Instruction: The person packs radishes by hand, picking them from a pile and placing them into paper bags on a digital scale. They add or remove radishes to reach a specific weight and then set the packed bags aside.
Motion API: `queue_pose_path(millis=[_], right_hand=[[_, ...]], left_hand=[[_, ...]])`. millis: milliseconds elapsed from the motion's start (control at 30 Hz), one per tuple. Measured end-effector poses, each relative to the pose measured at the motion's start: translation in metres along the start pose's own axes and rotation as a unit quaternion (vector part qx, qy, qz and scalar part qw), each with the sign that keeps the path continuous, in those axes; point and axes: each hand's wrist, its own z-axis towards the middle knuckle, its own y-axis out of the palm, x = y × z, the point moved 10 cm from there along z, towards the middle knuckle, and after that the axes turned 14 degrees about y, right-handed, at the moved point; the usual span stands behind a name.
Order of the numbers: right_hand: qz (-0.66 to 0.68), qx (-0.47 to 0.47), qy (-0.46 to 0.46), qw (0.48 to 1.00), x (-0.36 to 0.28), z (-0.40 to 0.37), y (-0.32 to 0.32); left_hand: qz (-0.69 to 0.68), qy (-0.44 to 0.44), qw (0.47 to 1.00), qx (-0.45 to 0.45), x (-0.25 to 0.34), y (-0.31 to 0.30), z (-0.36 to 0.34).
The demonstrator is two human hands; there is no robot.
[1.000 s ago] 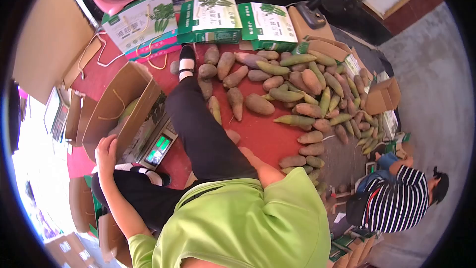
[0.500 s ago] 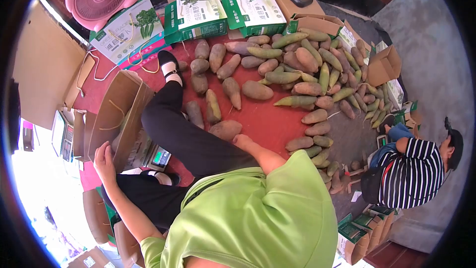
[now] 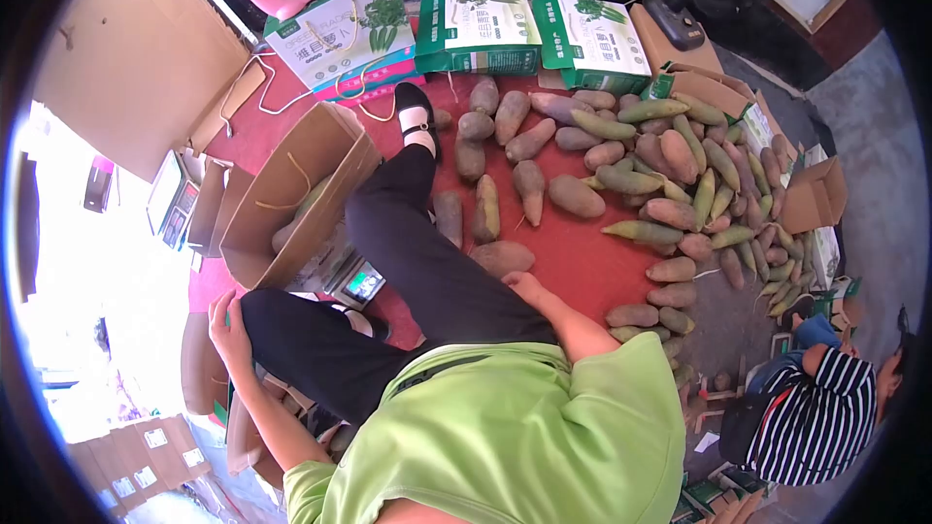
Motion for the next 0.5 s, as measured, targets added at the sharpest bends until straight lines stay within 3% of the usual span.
queue_pose_path(millis=[100, 433, 500], right_hand=[[0.093, -0.075, 0.033, 0.992, 0.017, 0.013, 0.018], [0.089, -0.069, -0.014, 0.994, 0.014, 0.002, 0.028], [0.053, -0.030, -0.063, 0.996, 0.007, -0.002, 0.020]], left_hand=[[-0.050, -0.044, 0.998, 0.020, -0.028, 0.003, -0.020], [-0.001, -0.042, 0.999, 0.013, -0.018, 0.005, -0.019], [0.015, -0.031, 0.999, 0.004, -0.016, 0.005, -0.017]])
